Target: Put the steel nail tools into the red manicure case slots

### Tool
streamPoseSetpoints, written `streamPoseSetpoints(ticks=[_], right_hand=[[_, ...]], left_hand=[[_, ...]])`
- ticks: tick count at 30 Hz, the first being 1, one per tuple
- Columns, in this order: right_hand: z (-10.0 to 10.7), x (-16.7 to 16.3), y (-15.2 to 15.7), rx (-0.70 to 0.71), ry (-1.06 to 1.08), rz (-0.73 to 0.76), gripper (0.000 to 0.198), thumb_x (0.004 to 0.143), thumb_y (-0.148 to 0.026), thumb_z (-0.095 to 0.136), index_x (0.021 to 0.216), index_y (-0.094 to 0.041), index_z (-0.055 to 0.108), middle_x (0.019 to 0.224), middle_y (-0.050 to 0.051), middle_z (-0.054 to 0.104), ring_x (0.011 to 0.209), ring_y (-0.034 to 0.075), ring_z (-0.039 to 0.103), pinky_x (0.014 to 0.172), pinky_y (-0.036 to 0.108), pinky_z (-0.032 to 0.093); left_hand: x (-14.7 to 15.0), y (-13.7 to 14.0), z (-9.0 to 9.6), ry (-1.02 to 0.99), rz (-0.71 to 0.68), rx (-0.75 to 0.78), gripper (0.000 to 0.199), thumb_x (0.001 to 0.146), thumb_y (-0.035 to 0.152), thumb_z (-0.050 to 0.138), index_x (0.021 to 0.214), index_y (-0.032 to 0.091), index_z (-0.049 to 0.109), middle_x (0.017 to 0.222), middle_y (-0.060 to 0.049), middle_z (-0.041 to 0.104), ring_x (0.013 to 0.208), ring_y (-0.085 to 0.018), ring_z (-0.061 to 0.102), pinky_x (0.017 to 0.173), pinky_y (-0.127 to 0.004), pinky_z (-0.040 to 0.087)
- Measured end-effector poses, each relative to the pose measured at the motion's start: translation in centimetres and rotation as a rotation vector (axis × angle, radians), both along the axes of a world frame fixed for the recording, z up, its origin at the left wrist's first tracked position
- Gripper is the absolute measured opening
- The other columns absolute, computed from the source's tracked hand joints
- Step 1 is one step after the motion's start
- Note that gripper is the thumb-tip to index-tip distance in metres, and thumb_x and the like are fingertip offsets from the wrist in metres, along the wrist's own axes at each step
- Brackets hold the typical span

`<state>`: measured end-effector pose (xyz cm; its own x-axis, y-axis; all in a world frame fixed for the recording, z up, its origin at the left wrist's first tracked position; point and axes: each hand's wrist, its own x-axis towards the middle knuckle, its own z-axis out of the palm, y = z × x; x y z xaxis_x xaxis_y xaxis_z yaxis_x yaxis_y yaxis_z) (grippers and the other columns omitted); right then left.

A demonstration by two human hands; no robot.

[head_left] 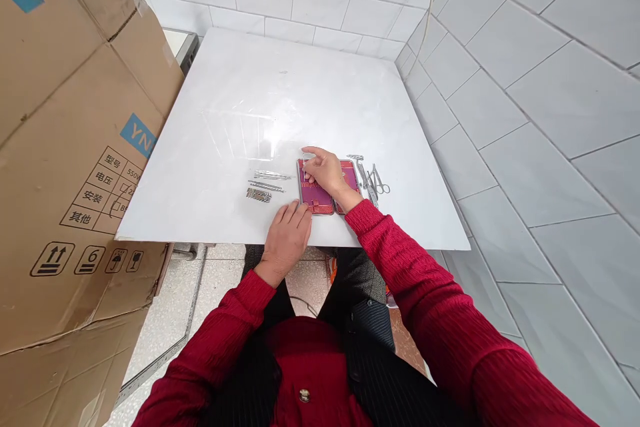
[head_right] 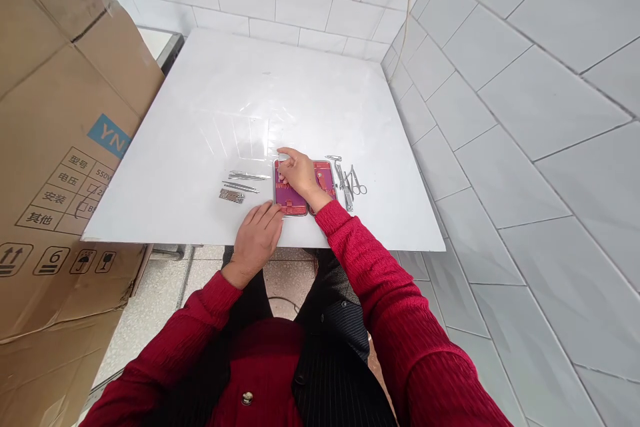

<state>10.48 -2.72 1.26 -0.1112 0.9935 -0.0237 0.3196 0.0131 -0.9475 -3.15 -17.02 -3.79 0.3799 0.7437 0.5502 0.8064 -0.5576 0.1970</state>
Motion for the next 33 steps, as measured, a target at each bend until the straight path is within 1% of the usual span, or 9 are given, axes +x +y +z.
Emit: streamPoseSetpoints(ticks=[5,9,13,17,19,22,24,26,33], right_hand=[[-0.7,-0.2,0.2,0.017,-0.036,-0.005,0.045,0.076,-0.013,0.056,0.119,-0.015,0.066,0.057,-0.008,0.058,0.05,0.012,0.056,0.052,0.023,0.048],[-1.0,-0.2,0.3,0.029,-0.08,-0.003,0.042,0.076,-0.013,0.056,0.116,-0.016,0.068,0.06,-0.007,0.06,0.053,0.012,0.058,0.056,0.023,0.051],[-0.9,-0.1,0.2,0.051,-0.118,-0.01,0.042,0.077,-0.012,0.054,0.116,-0.015,0.069,0.065,-0.005,0.064,0.055,0.012,0.06,0.061,0.024,0.052],[-0.7,-0.1,-0.1,0.087,-0.201,-0.011,0.039,0.082,-0.012,0.053,0.117,-0.014,0.071,0.068,-0.003,0.066,0.06,0.013,0.062,0.065,0.024,0.052],[-0.5,-0.2,-0.2,0.123,-0.279,-0.009,0.037,0.085,-0.014,0.052,0.117,-0.013,0.071,0.076,0.0,0.07,0.066,0.014,0.065,0.07,0.026,0.053],[-0.4,-0.2,-0.3,0.202,-0.429,-0.01,0.036,0.091,-0.014,0.048,0.117,-0.013,0.073,0.098,0.008,0.076,0.084,0.019,0.068,0.082,0.031,0.053],[-0.3,-0.2,-0.5,0.251,-0.53,0.0,0.036,0.094,-0.014,0.045,0.116,-0.014,0.074,0.111,0.011,0.076,0.098,0.021,0.068,0.091,0.033,0.052],[-0.1,-0.2,-0.7,0.274,-0.607,0.018,0.038,0.096,-0.014,0.043,0.118,-0.014,0.073,0.117,0.012,0.074,0.107,0.022,0.066,0.096,0.034,0.05],[0.1,-0.4,-1.5,0.259,-0.742,0.03,0.041,0.1,-0.014,0.037,0.126,-0.016,0.07,0.124,0.013,0.07,0.109,0.023,0.064,0.096,0.034,0.048]], left_hand=[[0.1,0.0,0.1,0.014,0.007,0.028,0.026,0.102,0.016,0.048,0.121,0.013,0.066,0.129,-0.012,0.071,0.127,-0.029,0.062,0.108,-0.046,0.049],[0.1,-0.1,0.1,0.015,0.006,0.029,0.026,0.102,0.016,0.049,0.121,0.012,0.067,0.129,-0.012,0.071,0.127,-0.029,0.063,0.108,-0.046,0.05],[0.1,0.0,0.2,0.007,0.006,0.011,0.027,0.102,0.016,0.048,0.121,0.013,0.067,0.129,-0.012,0.071,0.127,-0.029,0.062,0.108,-0.046,0.049],[0.1,0.0,0.2,-0.001,0.002,-0.002,0.028,0.102,0.016,0.047,0.122,0.014,0.067,0.129,-0.012,0.071,0.128,-0.029,0.062,0.108,-0.047,0.049],[0.1,0.0,0.2,-0.007,-0.003,-0.016,0.029,0.102,0.015,0.047,0.123,0.015,0.067,0.13,-0.012,0.071,0.13,-0.029,0.061,0.109,-0.047,0.049],[0.1,-0.1,0.2,-0.008,-0.005,-0.011,0.029,0.102,0.015,0.047,0.123,0.015,0.067,0.13,-0.012,0.071,0.129,-0.029,0.061,0.108,-0.048,0.049],[0.1,-0.1,0.2,-0.001,-0.001,0.003,0.028,0.102,0.015,0.047,0.121,0.014,0.067,0.129,-0.012,0.071,0.128,-0.029,0.062,0.108,-0.047,0.049],[0.1,-0.1,0.2,0.006,0.004,0.014,0.027,0.102,0.015,0.048,0.121,0.013,0.067,0.129,-0.012,0.071,0.127,-0.029,0.062,0.108,-0.047,0.049],[0.1,0.0,0.1,0.002,-0.004,-0.015,0.029,0.101,0.015,0.048,0.123,0.015,0.067,0.13,-0.013,0.07,0.131,-0.028,0.061,0.11,-0.048,0.048]])
